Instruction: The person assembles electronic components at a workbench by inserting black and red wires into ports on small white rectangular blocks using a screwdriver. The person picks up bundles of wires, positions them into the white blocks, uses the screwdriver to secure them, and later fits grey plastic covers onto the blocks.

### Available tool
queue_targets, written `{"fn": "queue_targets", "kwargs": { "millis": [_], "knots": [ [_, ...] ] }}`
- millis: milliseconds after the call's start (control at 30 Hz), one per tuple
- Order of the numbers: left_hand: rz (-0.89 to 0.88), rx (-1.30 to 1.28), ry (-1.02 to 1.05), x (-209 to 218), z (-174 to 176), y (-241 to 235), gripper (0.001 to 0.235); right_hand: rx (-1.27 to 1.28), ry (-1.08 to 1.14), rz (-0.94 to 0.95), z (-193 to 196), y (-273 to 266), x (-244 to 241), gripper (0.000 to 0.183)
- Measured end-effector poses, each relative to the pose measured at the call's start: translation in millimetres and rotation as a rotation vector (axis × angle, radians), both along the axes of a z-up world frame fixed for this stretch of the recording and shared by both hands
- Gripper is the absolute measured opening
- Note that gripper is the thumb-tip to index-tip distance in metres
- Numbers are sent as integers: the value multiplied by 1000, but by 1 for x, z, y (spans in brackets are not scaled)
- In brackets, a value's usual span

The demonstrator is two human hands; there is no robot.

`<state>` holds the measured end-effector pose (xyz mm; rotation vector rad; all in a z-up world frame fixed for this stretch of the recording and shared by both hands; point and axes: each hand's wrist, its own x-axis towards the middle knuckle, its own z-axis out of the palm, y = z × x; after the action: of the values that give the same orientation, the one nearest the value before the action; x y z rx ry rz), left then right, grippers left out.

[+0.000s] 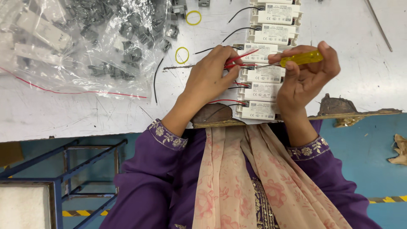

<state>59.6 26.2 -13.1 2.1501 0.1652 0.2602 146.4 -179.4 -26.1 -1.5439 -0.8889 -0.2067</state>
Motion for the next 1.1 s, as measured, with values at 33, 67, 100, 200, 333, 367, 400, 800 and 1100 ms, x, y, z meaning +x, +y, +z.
{"fn": "queue_targets", "kwargs": {
  "millis": [33,67,100,200,333,367,400,800,1100],
  "knots": [
    [6,5,32,1,-4,0,19,-13,-12,3,2,0,0,45],
    [15,13,65,2,-7,1,20,-15,-18,8,3,1,0,45],
    [22,24,45,2,-10,2,22,-16,-25,13,5,2,0,45],
    [37,46,23,2,-14,4,26,-8,-37,23,7,6,1,46],
    [30,28,67,2,-13,7,23,-25,-53,24,6,9,3,47],
    [28,22,71,2,-13,7,22,-26,-53,27,5,9,3,47],
    [36,40,66,2,-13,8,23,-27,-53,28,5,9,3,47],
    [106,242,-50,2,-8,0,18,-63,-101,79,-1,10,4,49],
    [89,268,-38,6,-9,-1,19,-34,-97,92,-8,10,4,58]
  ]
}}
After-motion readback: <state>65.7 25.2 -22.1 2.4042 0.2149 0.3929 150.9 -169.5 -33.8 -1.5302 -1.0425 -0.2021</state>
